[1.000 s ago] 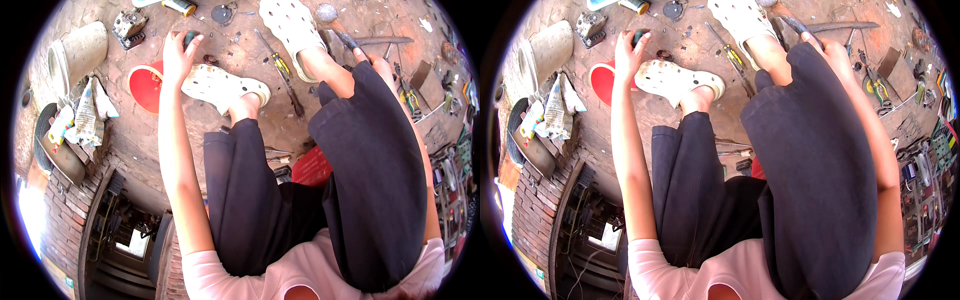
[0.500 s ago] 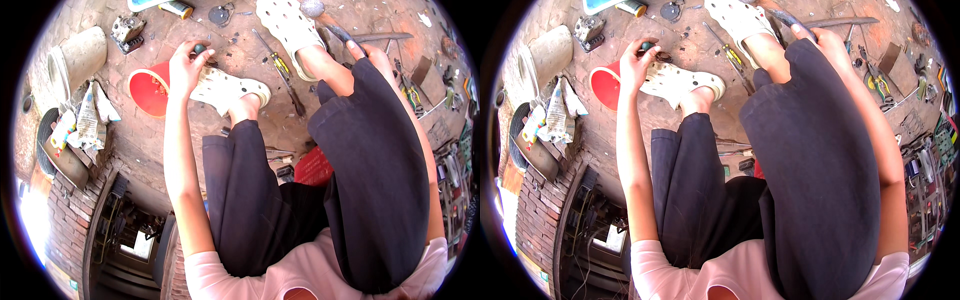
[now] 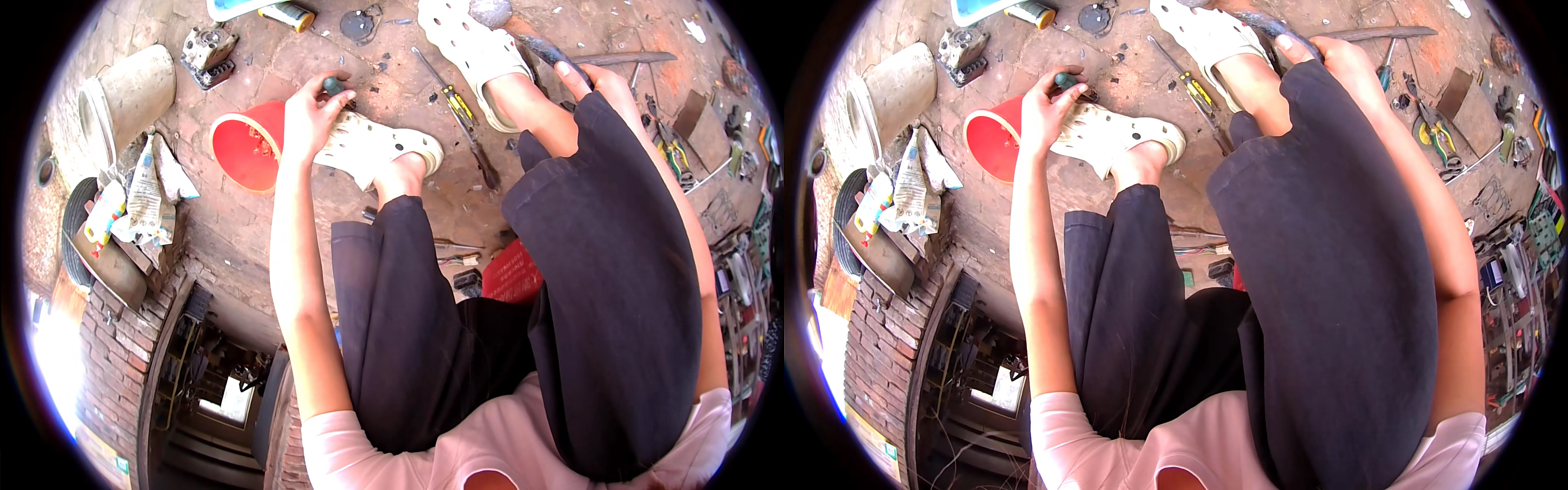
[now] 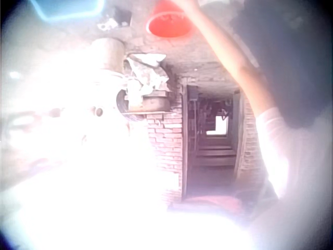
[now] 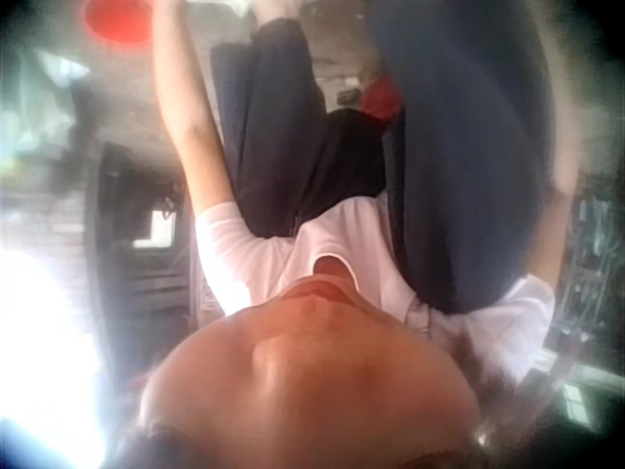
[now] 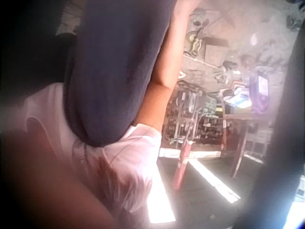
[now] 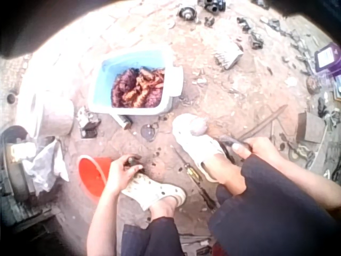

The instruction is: The person sits on a low stool and uses a hammer and screwdriver to work on a small circular electrical component. They repeatedly strike the component with the hammer, then use the screwdriver to pry or adjust parts, and place the component into a red bowl.

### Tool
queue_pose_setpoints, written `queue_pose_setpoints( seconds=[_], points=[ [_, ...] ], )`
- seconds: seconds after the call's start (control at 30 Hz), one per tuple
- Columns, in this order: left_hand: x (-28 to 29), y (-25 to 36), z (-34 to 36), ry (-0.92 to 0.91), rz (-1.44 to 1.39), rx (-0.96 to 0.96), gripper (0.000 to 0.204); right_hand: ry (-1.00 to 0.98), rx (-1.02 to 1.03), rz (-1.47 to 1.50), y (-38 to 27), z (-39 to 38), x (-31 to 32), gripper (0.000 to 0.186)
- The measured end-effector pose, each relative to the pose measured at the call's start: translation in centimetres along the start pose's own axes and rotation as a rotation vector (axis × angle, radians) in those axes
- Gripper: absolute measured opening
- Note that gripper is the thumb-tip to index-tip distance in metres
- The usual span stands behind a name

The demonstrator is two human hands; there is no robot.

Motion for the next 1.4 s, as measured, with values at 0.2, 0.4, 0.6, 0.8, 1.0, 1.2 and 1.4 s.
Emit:
queue_pose_setpoints(
  seconds=[0.2,0.4,0.6,0.8,1.0,1.2,1.4],
  points=[
    [-0.1,1.6,-1.1,0.11,0.171,-0.155,0.026,-0.073,0.02,-0.039,-4.0,-1.0,0.8,0.053],
    [0.2,1.3,-2.4,0.191,0.226,-0.134,0.025,-0.106,0.138,-0.109,-6.4,0.5,-0.7,0.058],
    [0.1,0.1,-2.3,0.257,0.127,-0.131,0.025,-0.127,0.316,-0.033,-8.7,0.9,-1.9,0.055],
    [0.8,-0.2,-2.9,0.35,0.179,-0.239,0.026,-0.301,0.52,0.099,-13.0,-0.7,-2.8,0.058],
    [1.0,0.2,-4.0,0.393,0.201,-0.258,0.025,-0.619,0.681,0.267,-18.4,-3.6,-3.5,0.058],
    [0.7,-0.8,-4.0,0.465,0.099,-0.38,0.024,-0.738,0.592,0.225,-18.1,-3.6,-6.2,0.065],
    [0.3,-2.3,-3.8,0.474,0.031,-0.354,0.029,-0.688,0.361,-0.059,-14.4,-1.4,-9.3,0.054]
  ],
)
Point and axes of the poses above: each hand's wrist, its own z-axis towards the middle knuckle, its own x-axis out of the back of the hand, y = z × x, the point moved 8 cm from there along z, towards the middle knuckle, and after that the axes turned 4 degrees about -x, right-handed, at the moved point
